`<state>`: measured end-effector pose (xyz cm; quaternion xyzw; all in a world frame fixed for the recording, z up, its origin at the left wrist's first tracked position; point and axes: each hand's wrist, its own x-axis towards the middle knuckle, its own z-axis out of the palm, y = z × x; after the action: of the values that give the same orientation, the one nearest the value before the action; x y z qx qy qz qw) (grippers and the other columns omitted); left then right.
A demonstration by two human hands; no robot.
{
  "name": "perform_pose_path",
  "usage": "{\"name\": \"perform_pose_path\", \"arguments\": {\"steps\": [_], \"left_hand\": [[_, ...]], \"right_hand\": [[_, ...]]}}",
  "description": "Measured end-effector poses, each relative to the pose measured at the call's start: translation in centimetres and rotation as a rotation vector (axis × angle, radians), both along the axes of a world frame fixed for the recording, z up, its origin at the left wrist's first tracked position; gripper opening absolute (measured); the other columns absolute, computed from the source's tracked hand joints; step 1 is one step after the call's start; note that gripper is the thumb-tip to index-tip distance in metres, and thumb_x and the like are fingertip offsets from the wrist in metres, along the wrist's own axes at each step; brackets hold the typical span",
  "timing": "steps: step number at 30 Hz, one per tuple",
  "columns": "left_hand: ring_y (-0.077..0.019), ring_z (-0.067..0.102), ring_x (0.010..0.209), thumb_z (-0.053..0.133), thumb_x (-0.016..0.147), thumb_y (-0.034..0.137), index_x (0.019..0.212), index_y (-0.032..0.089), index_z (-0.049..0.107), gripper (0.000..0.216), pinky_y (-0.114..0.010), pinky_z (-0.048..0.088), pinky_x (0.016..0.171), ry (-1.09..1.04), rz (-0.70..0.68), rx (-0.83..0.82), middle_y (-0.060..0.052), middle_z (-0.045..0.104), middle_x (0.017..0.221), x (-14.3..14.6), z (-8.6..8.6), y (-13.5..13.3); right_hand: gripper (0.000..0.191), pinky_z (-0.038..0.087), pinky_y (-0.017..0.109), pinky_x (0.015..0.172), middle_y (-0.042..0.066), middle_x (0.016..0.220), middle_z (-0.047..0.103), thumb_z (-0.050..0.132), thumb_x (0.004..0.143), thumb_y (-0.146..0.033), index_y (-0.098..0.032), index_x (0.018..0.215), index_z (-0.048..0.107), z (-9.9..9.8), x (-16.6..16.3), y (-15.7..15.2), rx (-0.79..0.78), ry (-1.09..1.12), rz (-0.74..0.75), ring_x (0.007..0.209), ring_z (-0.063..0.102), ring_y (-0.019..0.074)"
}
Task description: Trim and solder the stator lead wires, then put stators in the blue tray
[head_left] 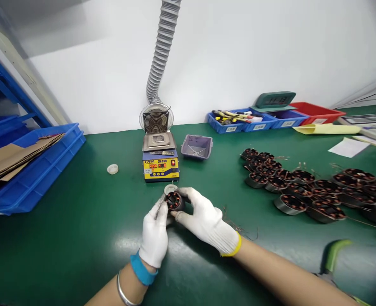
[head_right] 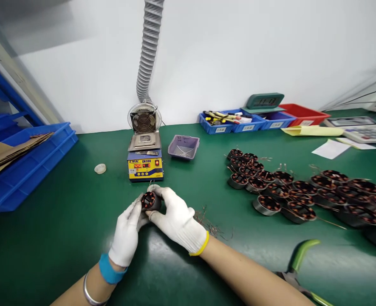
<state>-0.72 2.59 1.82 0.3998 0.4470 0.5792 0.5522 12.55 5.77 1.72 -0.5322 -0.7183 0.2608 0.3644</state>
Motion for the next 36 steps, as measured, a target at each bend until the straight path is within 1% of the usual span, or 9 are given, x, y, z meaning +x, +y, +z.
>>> {"name": "perform_pose_path", "arguments": {"steps": [3, 6, 10, 14, 19, 23, 27, 32, 36], "left_hand": [[-0.0220, 0.059, 0.107, 0.059, 0.082, 0.031, 0.097, 0.019, 0.071, 0.023, -0.034, 0.043, 0.098, 0.402, 0.144, 0.246, -0.008, 0.067, 0.110, -0.8, -0.2, -0.1], [-0.0178, 0.064, 0.080, 0.057, 0.082, 0.028, 0.077, 0.018, 0.070, 0.017, -0.029, 0.050, 0.079, 0.538, 0.190, 0.374, -0.006, 0.069, 0.085, -1.5, 0.1, -0.1], [-0.0138, 0.061, 0.070, 0.047, 0.089, 0.038, 0.088, 0.016, 0.064, 0.027, -0.025, 0.050, 0.063, 0.331, 0.206, 0.246, -0.006, 0.065, 0.089, -2.1, 0.7, 0.6], [-0.0141, 0.061, 0.066, 0.056, 0.083, 0.046, 0.105, 0.015, 0.059, 0.038, -0.024, 0.048, 0.054, 0.056, -0.075, 0.031, -0.008, 0.065, 0.094, -2.1, 0.4, 1.7], [-0.0087, 0.051, 0.047, 0.074, 0.065, 0.042, 0.075, 0.011, 0.062, 0.034, -0.022, 0.041, 0.046, -0.062, -0.007, -0.025, -0.001, 0.059, 0.063, -2.2, -0.3, 2.2], [-0.0076, 0.051, 0.051, 0.070, 0.066, 0.045, 0.078, 0.014, 0.060, 0.035, -0.021, 0.040, 0.049, -0.062, 0.174, 0.000, 0.001, 0.058, 0.067, -3.4, -0.3, 3.1], [-0.0081, 0.049, 0.050, 0.054, 0.074, 0.055, 0.078, 0.016, 0.055, 0.039, -0.021, 0.037, 0.048, 0.127, 0.295, -0.049, 0.002, 0.054, 0.066, -4.3, -0.6, 4.1], [-0.0104, 0.045, 0.045, 0.069, 0.063, 0.044, 0.052, 0.015, 0.055, 0.034, -0.024, 0.032, 0.046, 0.379, -0.049, -0.042, 0.003, 0.050, 0.048, -2.4, -1.3, 2.7], [-0.0162, 0.055, 0.065, 0.066, 0.067, 0.039, 0.063, 0.018, 0.066, 0.021, -0.027, 0.039, 0.062, 0.956, -0.377, 0.216, -0.002, 0.063, 0.067, -0.6, -1.6, 0.8]], "right_hand": [[0.043, 0.047, 0.039, 0.086, 0.008, 0.104, 0.062, 0.065, 0.068, -0.025, -0.018, 0.108, 0.053, 0.8, 0.5, 0.7, -0.108, 0.139, -0.049, 0.094, 0.059, 0.0218], [0.046, 0.050, 0.034, 0.073, 0.006, 0.094, 0.064, 0.068, 0.061, -0.025, -0.018, 0.103, 0.050, 1.2, 0.9, 1.5, -0.319, 0.403, -0.012, 0.081, 0.061, 0.0189], [0.052, 0.042, 0.024, 0.051, 0.002, 0.079, 0.062, 0.076, 0.051, -0.027, -0.018, 0.094, 0.050, 1.1, 1.5, 2.1, -0.533, 0.754, 0.235, 0.059, 0.055, 0.0119], [0.053, 0.038, 0.020, 0.048, 0.001, 0.076, 0.058, 0.081, 0.052, -0.038, -0.016, 0.093, 0.056, 0.9, 1.8, 1.7, -0.589, 0.932, 0.512, 0.056, 0.052, 0.0093], [0.046, 0.040, 0.021, 0.049, 0.003, 0.071, 0.057, 0.078, 0.059, -0.044, -0.012, 0.086, 0.060, 1.0, 1.9, 1.4, -0.639, 0.899, 0.678, 0.057, 0.050, 0.0104], [0.050, 0.038, 0.020, 0.048, 0.004, 0.076, 0.056, 0.076, 0.060, -0.043, -0.012, 0.097, 0.062, 1.0, 2.6, 2.3, -0.702, 0.902, 0.608, 0.061, 0.051, 0.0113], [0.053, 0.034, 0.018, 0.044, 0.005, 0.082, 0.058, 0.073, 0.060, -0.044, -0.014, 0.101, 0.058, 0.5, 3.3, 3.9, -0.709, 0.868, 0.355, 0.060, 0.054, 0.0110], [0.043, 0.036, 0.016, 0.041, 0.002, 0.073, 0.058, 0.071, 0.063, -0.044, -0.016, 0.091, 0.055, -0.7, 3.1, 5.6, -0.708, 0.755, 0.152, 0.055, 0.055, 0.0099], [0.037, 0.043, 0.017, 0.043, 0.002, 0.068, 0.059, 0.070, 0.070, -0.038, -0.016, 0.096, 0.057, -1.7, 2.9, 6.0, -0.684, 0.640, 0.061, 0.052, 0.055, 0.0094]]}}
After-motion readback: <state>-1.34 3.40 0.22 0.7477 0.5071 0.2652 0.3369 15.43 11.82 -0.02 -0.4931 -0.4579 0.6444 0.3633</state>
